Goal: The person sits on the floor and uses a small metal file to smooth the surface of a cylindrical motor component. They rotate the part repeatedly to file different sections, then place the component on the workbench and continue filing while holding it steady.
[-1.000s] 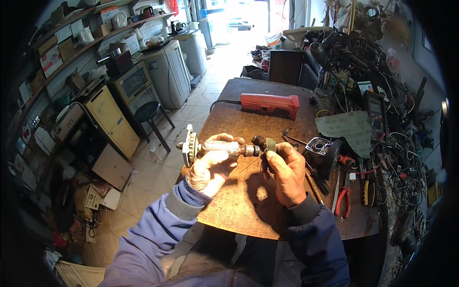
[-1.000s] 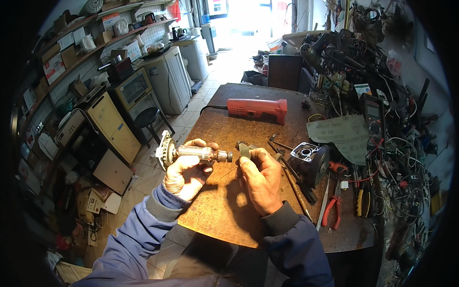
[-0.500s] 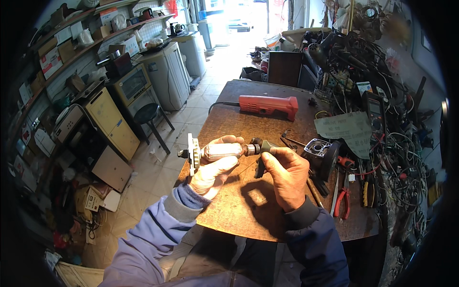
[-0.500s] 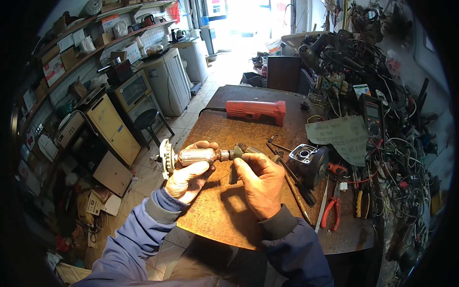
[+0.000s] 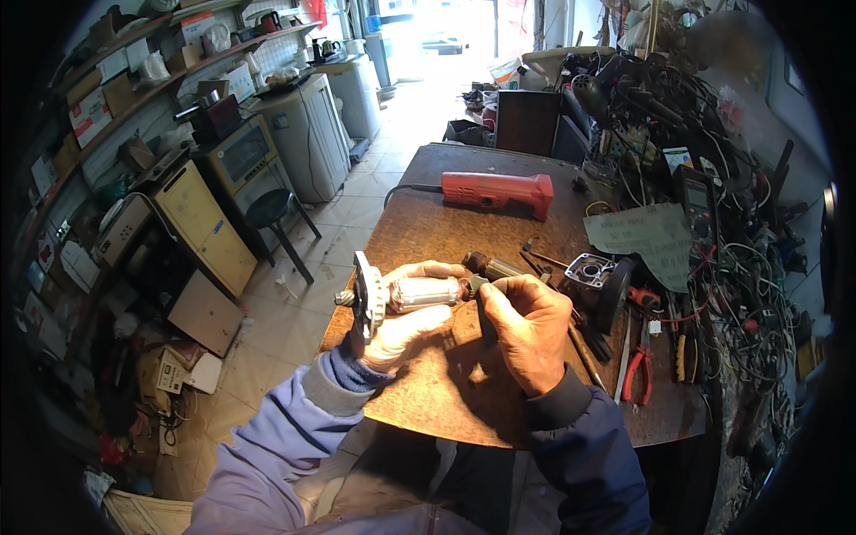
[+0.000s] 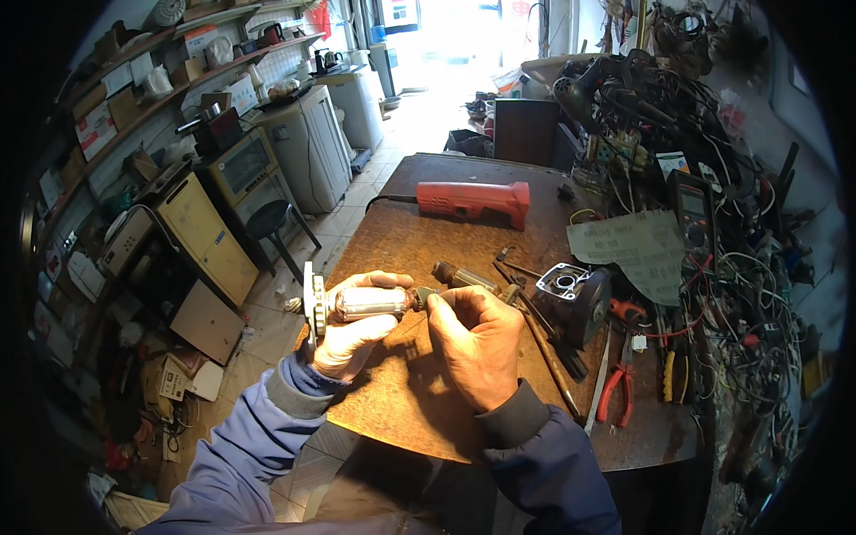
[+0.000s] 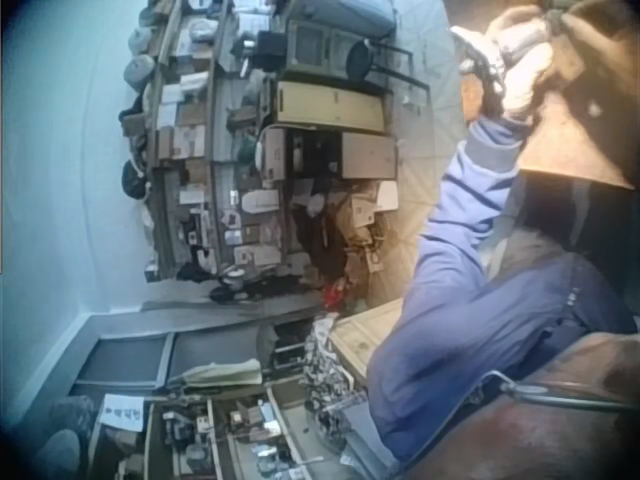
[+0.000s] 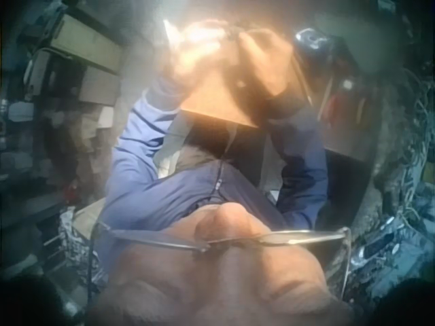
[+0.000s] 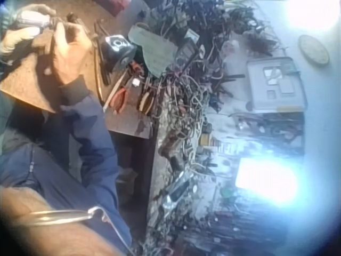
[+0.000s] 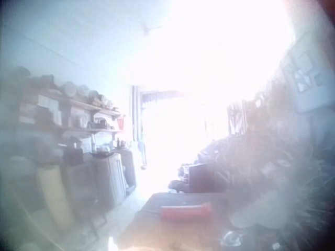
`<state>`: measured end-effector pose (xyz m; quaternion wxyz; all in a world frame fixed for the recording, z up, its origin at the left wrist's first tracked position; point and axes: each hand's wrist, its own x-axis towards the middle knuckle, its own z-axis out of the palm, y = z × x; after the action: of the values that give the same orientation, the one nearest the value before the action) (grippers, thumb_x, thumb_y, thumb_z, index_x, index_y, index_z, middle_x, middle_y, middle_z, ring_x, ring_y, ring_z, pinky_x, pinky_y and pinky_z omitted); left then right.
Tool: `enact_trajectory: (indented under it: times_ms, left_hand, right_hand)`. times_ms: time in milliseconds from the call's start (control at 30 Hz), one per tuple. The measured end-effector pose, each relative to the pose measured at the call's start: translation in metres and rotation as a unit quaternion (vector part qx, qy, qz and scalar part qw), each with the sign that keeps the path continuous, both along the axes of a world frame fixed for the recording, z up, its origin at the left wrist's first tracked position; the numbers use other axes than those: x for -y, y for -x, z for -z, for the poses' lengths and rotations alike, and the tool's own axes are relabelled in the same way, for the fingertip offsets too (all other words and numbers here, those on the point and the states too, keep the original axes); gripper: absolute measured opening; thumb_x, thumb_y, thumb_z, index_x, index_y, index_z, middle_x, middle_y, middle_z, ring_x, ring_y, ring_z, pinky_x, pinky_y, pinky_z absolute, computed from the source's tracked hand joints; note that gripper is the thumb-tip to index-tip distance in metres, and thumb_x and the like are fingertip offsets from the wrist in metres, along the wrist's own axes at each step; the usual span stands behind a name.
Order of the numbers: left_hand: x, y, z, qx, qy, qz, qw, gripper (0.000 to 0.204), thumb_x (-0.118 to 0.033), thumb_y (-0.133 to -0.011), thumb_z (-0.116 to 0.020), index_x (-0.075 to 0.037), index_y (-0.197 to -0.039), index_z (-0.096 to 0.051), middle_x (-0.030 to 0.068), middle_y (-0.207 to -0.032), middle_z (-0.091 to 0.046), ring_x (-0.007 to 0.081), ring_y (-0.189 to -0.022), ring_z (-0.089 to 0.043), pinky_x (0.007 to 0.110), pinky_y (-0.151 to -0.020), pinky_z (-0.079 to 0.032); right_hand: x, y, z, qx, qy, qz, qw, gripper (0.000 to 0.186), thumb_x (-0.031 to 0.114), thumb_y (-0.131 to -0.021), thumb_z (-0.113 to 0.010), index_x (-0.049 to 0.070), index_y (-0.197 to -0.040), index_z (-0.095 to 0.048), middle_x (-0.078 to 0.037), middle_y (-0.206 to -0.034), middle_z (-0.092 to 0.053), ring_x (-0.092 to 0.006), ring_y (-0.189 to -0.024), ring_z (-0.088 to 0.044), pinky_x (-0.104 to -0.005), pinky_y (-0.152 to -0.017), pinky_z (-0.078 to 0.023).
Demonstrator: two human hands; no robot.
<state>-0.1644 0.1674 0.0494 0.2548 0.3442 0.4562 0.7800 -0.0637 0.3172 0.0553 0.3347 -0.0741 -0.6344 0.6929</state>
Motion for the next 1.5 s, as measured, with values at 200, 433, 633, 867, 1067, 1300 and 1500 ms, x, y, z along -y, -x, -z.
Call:
enact_trajectory:
  times_ms: [200, 433, 633, 867, 1067, 1300, 1500]
  left_hand:
    - [0.002, -0.005, -0.008, -0.15, 0.092, 0.011, 0.984, 0.045, 0.004, -0.084, -0.068, 0.001, -0.127, -0.053, 0.0112, -0.122, -0.063, 0.0182, -0.115, -0.06, 0.032, -0.098, -0.05]
    - [0.0, -0.006, -0.006, -0.151, 0.063, -0.037, 0.986, 0.041, 0.006, -0.085, -0.066, 0.001, -0.123, -0.053, 0.0132, -0.127, -0.059, 0.0199, -0.116, -0.06, 0.032, -0.098, -0.05]
    - [-0.001, -0.003, 0.0, -0.011, -0.005, -0.065, 0.998, 0.046, 0.004, -0.083, -0.068, 0.002, -0.127, -0.053, 0.012, -0.12, -0.064, 0.0177, -0.111, -0.062, 0.03, -0.094, -0.052]
    - [-0.001, -0.009, -0.009, -0.16, 0.072, -0.017, 0.984, 0.04, 0.001, -0.083, -0.07, 0.002, -0.12, -0.056, 0.0143, -0.127, -0.058, 0.0205, -0.113, -0.061, 0.033, -0.098, -0.049]
    - [0.0, -0.009, -0.012, -0.288, 0.112, -0.067, 0.949, 0.036, -0.001, -0.081, -0.073, 0.0, -0.114, -0.06, 0.0146, -0.126, -0.058, 0.02, -0.113, -0.06, 0.033, -0.096, -0.05]
    - [0.002, -0.006, -0.008, -0.127, 0.072, -0.066, 0.987, 0.043, 0.004, -0.083, -0.069, 0.001, -0.123, -0.053, 0.0111, -0.118, -0.064, 0.0158, -0.106, -0.063, 0.029, -0.094, -0.05]
    - [0.0, -0.001, -0.004, 0.091, -0.024, -0.058, 0.994, 0.045, 0.004, -0.082, -0.069, 0.0, -0.125, -0.055, 0.0097, -0.113, -0.067, 0.0159, -0.105, -0.063, 0.028, -0.092, -0.051]
  right_hand:
    - [-0.005, 0.001, -0.003, -0.014, -0.005, 0.038, 0.999, 0.01, 0.004, -0.089, -0.069, -0.005, -0.086, -0.065, -0.001, -0.071, -0.064, -0.0039, -0.061, -0.055, -0.0194, -0.053, -0.044]
    - [-0.002, 0.0, -0.002, 0.003, -0.035, 0.041, 0.999, 0.009, 0.004, -0.089, -0.069, -0.004, -0.086, -0.066, 0.0, -0.07, -0.063, -0.0029, -0.061, -0.054, -0.0191, -0.054, -0.043]
    - [0.003, 0.0, -0.003, -0.002, -0.032, 0.02, 0.999, 0.009, 0.003, -0.088, -0.069, -0.004, -0.086, -0.067, 0.0, -0.069, -0.063, -0.0032, -0.061, -0.055, -0.0192, -0.053, -0.043]
    - [-0.003, 0.0, -0.004, -0.008, -0.031, 0.04, 0.999, 0.009, 0.004, -0.088, -0.07, -0.004, -0.084, -0.066, 0.0, -0.069, -0.063, -0.004, -0.06, -0.056, -0.0194, -0.053, -0.044]
    - [-0.006, 0.001, -0.002, 0.007, -0.032, 0.031, 0.999, 0.01, 0.004, -0.087, -0.071, -0.004, -0.084, -0.066, 0.0, -0.068, -0.063, -0.0037, -0.06, -0.055, -0.0195, -0.052, -0.044]
    - [-0.001, -0.001, -0.004, 0.001, -0.021, 0.007, 1.0, 0.008, 0.003, -0.087, -0.071, -0.004, -0.085, -0.067, 0.001, -0.071, -0.064, -0.0027, -0.061, -0.055, -0.0189, -0.054, -0.044]
    - [-0.002, -0.006, -0.008, 0.039, -0.06, -0.029, 0.997, 0.006, 0.0, -0.087, -0.068, -0.003, -0.084, -0.065, 0.0, -0.07, -0.063, -0.0035, -0.06, -0.056, -0.0201, -0.053, -0.045]
